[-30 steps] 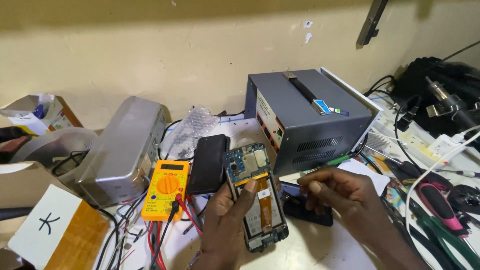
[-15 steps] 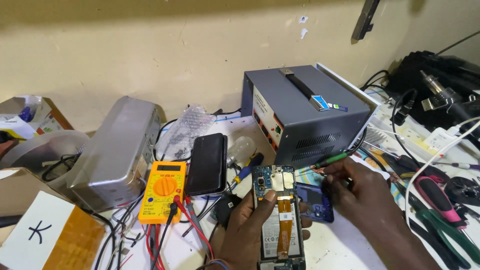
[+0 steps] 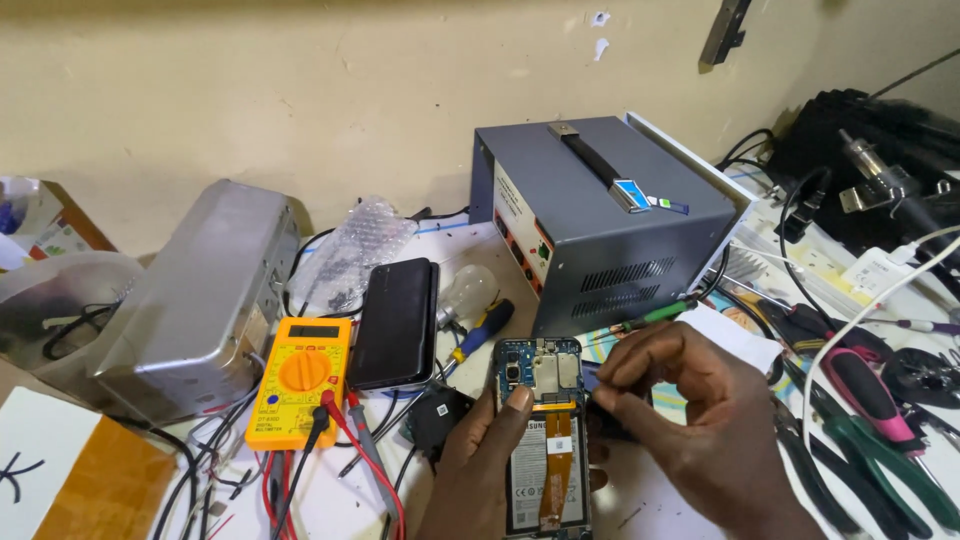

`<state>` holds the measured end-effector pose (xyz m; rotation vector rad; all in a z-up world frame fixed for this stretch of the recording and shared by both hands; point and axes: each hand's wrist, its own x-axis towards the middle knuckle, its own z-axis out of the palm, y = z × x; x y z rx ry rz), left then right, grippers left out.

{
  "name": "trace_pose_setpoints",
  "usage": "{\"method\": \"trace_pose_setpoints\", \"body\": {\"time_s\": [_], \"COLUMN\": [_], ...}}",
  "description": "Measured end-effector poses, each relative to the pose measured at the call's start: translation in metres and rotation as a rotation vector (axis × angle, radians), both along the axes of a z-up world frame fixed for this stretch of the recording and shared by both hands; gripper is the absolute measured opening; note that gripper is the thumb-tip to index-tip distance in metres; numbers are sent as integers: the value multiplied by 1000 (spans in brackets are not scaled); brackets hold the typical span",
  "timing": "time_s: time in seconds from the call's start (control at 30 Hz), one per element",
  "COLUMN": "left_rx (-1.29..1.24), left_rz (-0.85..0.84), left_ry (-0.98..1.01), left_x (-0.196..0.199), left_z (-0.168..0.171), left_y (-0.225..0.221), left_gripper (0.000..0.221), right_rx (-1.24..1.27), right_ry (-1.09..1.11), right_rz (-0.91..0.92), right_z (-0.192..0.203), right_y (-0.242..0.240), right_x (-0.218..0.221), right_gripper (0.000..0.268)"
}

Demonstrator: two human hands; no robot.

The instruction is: Disassembling and inspecting the internal components of a smartphone using a precision screwdriver on a repair workbench.

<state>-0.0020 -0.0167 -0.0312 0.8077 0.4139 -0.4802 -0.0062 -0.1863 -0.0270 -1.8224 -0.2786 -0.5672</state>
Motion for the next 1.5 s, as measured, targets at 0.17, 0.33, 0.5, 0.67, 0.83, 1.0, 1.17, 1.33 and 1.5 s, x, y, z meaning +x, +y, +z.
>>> {"method": "trace_pose_setpoints", "body": {"time_s": [0.17,0.33,0.5,0.67,0.83,1.0,1.17,1.33,1.5], "left_rx": [149,258,379,366,388,272,138,288,300], "left_rz": [-20,-101,-166,-181,-181,-164,-99,-123,-177], "left_ry": [80,-100,-158,-309,-255,-99,-82,-29,-126], "left_x": [0,-3,-7,-3,-5,-6,-5,-9,-5], "left_z": [15,1,-5,-25,-17,4,-3,15,-4], "left_y": [3,4,4,5,4,8,7,9,8], "left_gripper": [51,58,62,65,67,57,58,56,67], "right_rx": [-108,-152,-218,-203,-155,-204,182,161,58], "right_ry": [-2,56,11,49,239,163,218,88,-18], "right_rz": [19,-15,-35,-58,-40,-1,312,441,379], "right_z": [-3,-5,-7,-8,-7,-8,9,21,23], "right_y": [5,4,4,5,2,2,0,-6,-5], "right_x": [-6,-6,-4,-7,-5,-6,-10,8,41], "right_gripper": [20,20,26,27,28,29,23,20,17]}}
